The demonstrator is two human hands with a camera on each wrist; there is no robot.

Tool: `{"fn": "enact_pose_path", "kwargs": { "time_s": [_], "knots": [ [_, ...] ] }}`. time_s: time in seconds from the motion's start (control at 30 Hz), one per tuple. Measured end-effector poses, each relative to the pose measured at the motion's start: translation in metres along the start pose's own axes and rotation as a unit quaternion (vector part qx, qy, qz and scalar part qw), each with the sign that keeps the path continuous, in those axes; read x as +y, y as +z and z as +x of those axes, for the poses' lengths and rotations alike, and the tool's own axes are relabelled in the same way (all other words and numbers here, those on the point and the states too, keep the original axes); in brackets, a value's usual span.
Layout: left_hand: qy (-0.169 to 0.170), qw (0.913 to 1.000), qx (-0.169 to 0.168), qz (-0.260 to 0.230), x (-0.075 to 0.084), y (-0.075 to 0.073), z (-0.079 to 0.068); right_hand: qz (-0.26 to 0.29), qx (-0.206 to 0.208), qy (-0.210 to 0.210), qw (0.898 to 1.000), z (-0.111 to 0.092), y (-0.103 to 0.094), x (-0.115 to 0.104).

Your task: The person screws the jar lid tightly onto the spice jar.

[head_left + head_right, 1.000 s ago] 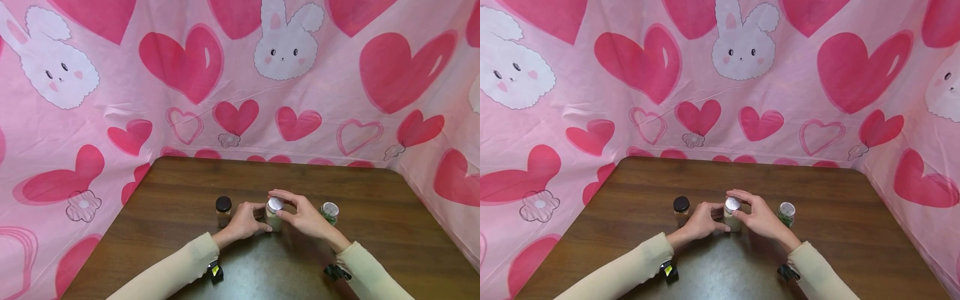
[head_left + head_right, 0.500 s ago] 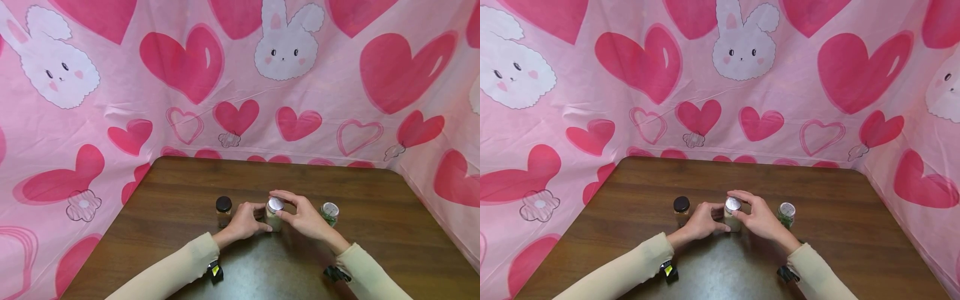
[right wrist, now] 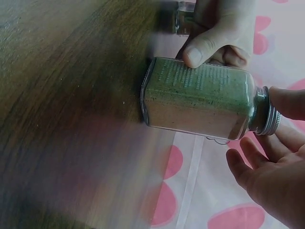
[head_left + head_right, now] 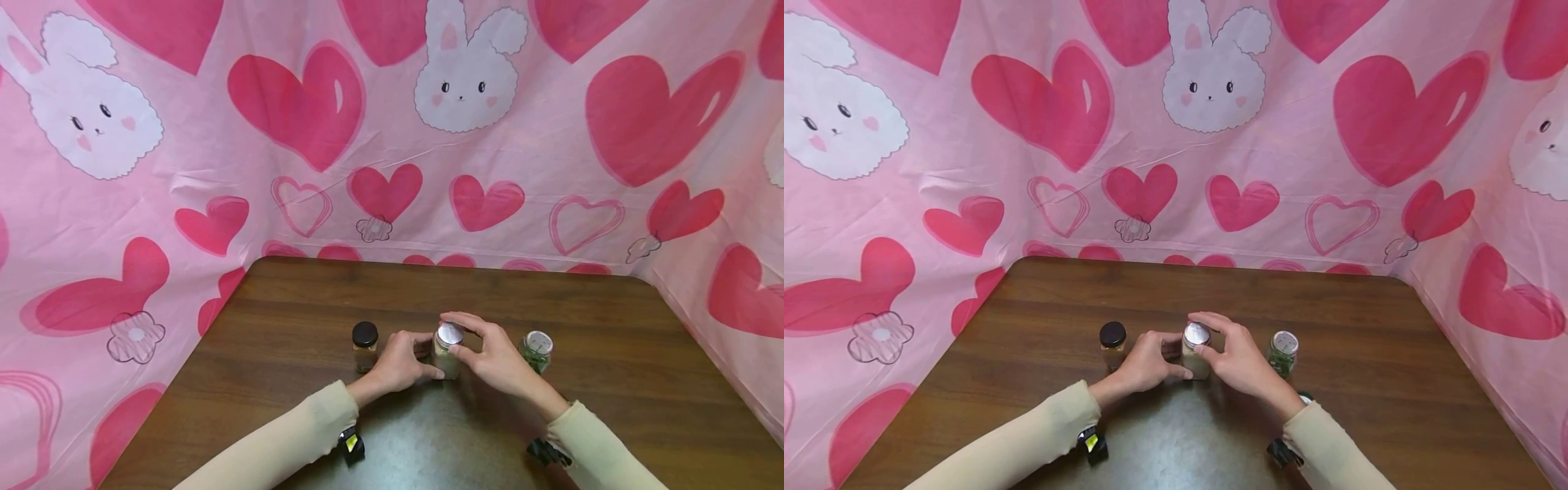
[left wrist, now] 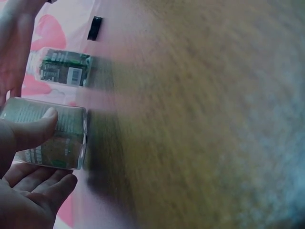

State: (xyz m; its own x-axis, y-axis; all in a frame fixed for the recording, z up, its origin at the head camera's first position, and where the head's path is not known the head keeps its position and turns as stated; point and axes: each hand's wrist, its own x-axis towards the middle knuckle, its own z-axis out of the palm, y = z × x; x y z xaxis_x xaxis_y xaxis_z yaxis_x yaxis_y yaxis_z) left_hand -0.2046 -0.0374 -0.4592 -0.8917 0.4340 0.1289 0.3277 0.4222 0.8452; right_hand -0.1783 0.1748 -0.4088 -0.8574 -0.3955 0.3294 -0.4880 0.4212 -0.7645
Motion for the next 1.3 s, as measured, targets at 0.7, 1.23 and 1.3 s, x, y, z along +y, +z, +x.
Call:
{"fn": "enact_pose_path", "kwargs": {
  "time_s": [0.7, 1.23, 1.3],
  "knots": [
    [0.006, 1.0000, 0.003, 0.006, 0.0019, -0.0003, 0.0003, -0.017, 0.023, 0.033, 0.999, -0.0024, 0.0037, -0.0013],
    [0.016, 0.9997, 0.010, 0.016, 0.0014, -0.0004, 0.0001, -0.031, 0.034, 0.025, 0.999, -0.0032, 0.0065, -0.0018],
    [0.017, 0.9996, 0.010, 0.018, 0.0014, -0.0005, -0.0001, -0.030, 0.035, 0.026, 0.999, -0.0035, 0.0066, -0.0018]
  ]
}}
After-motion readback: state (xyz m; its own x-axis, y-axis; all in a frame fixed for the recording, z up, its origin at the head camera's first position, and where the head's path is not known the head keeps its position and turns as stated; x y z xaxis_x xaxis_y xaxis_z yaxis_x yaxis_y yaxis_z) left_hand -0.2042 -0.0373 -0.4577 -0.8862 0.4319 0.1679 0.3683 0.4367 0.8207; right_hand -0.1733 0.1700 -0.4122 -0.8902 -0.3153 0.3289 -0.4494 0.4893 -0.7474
